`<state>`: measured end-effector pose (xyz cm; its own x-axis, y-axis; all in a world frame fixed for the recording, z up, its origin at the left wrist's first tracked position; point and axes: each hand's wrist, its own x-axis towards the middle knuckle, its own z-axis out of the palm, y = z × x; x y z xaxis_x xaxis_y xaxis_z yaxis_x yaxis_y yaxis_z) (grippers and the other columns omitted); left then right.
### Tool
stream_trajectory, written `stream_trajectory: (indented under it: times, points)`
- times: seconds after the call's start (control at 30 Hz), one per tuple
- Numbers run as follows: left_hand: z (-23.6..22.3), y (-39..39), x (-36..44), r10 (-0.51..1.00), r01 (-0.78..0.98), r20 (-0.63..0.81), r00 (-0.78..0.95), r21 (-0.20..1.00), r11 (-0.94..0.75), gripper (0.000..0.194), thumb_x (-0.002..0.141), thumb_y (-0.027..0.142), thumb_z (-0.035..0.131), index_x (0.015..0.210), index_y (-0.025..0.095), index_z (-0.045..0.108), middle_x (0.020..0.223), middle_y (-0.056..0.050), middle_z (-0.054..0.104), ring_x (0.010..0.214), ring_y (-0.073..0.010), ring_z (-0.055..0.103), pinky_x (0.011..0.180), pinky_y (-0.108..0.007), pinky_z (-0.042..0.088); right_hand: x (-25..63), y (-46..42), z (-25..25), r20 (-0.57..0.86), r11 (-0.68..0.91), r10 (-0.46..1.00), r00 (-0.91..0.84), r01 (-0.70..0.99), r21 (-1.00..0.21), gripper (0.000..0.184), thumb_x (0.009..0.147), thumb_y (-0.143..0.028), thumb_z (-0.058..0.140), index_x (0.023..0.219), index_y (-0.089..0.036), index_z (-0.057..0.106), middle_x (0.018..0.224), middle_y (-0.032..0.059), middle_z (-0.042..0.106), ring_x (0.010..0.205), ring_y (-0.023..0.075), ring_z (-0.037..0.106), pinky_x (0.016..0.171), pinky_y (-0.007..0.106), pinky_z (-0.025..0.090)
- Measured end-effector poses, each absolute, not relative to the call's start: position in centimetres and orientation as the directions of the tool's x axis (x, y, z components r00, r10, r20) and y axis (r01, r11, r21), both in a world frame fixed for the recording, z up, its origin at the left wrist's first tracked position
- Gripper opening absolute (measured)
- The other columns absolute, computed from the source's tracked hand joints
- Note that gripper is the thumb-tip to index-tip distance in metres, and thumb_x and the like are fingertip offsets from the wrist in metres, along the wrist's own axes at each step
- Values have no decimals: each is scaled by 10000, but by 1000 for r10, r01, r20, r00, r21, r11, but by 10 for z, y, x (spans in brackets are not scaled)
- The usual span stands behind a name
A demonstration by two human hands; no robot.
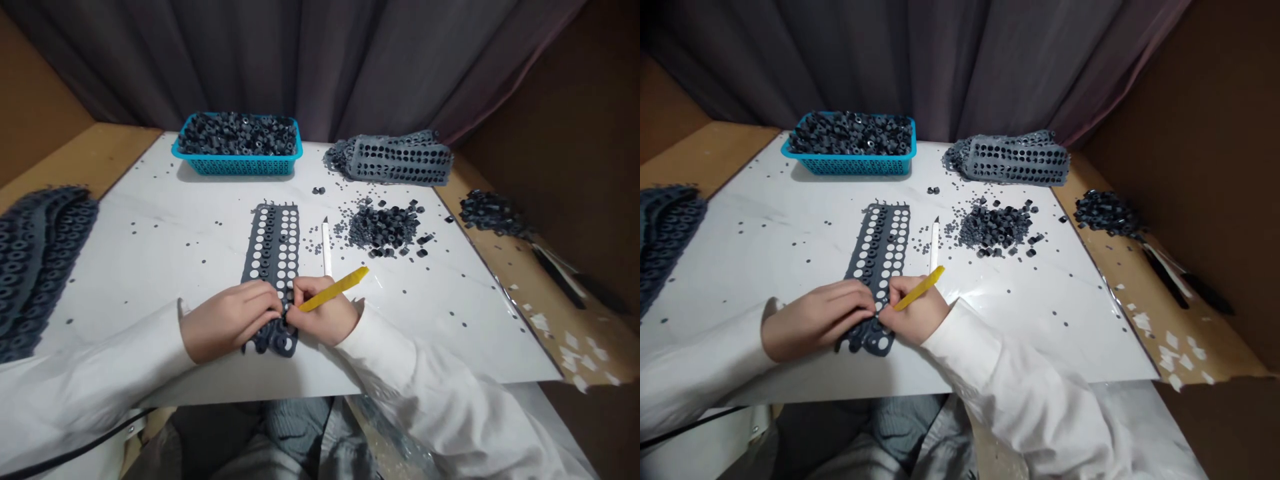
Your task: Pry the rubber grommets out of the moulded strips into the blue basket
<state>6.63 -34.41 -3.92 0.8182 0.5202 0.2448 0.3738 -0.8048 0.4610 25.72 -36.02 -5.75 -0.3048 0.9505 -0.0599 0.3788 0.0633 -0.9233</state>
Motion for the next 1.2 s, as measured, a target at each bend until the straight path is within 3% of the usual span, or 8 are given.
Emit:
stream_trajectory:
  times: [0.1, 0.27, 0.4, 0.57, 0.73, 0.87, 1.0, 1.2]
  points:
    - [-23, -342, 62, 758, 471, 207, 618, 674, -568, 120, 883, 190, 476, 857, 162, 590, 834, -34, 603, 751, -131, 544, 686, -235, 427, 258, -359, -58, -87, 32, 948, -306, 365, -930, 214, 573, -100, 591, 508, -185, 405, 434, -80, 377, 426, 62, 335, 411, 182, 234]
    - [-23, -343, 59, 868, 319, -284, 407, 935, 156, 229, 830, 351, 560, 963, 175, 620, 697, -9, 551, 625, -121, 495, 557, -227, 381, 262, -358, -56, -125, -57, 946, -300, 225, -973, 189, 586, -123, 581, 526, -190, 415, 445, -74, 398, 433, 72, 360, 416, 186, 261]
    - [-34, -350, 61, 709, 51, -540, 453, 810, 585, 219, 794, 334, 563, 811, 124, 621, 545, 27, 432, 494, -79, 385, 475, -193, 310, 263, -362, -56, -129, -53, 925, -357, 216, -975, 190, 571, -109, 573, 517, -189, 409, 456, -70, 412, 430, 69, 359, 409, 183, 246]
    - [-29, -351, 63, 592, -115, -582, 558, 652, 749, 184, 770, 291, 509, 655, 146, 508, 591, -8, 508, 451, -76, 388, 414, -188, 294, 260, -366, -57, -90, 35, 915, -392, 302, -953, 215, 562, -88, 569, 493, -185, 389, 450, -78, 375, 432, 60, 322, 412, 183, 219]
    - [-24, -345, 67, 626, 6, -576, 525, 739, 674, 91, 724, 224, 557, 754, 138, 561, 601, 1, 519, 458, -71, 399, 411, -177, 297, 258, -367, -57, -60, 84, 922, -382, 350, -933, 219, 560, -86, 561, 496, -188, 378, 439, -87, 355, 421, 57, 311, 416, 184, 224]
    - [-21, -344, 70, 668, 442, -492, 559, 858, 261, 155, 742, 278, 594, 800, 140, 637, 538, 29, 494, 485, -94, 433, 478, -204, 338, 258, -368, -57, -41, 117, 918, -394, 369, -922, 214, 566, -92, 556, 500, -191, 377, 425, -91, 338, 413, 59, 305, 413, 188, 218]
    - [-25, -347, 75, 681, 631, -325, 656, 731, -258, 165, 715, 310, 657, 799, 168, 670, 686, -3, 616, 641, -144, 553, 599, -229, 396, 259, -368, -58, -38, 123, 913, -406, 362, -924, 229, 568, -108, 572, 501, -190, 369, 426, -87, 354, 419, 59, 324, 410, 184, 223]
    - [-35, -366, 89, 685, 681, -184, 705, 449, -579, 78, 797, 223, 576, 771, 157, 609, 789, -42, 619, 701, -176, 586, 641, -262, 433, 260, -368, -60, -54, 99, 911, -408, 343, -934, 224, 576, -128, 580, 509, -192, 376, 436, -81, 364, 434, 65, 333, 408, 186, 225]
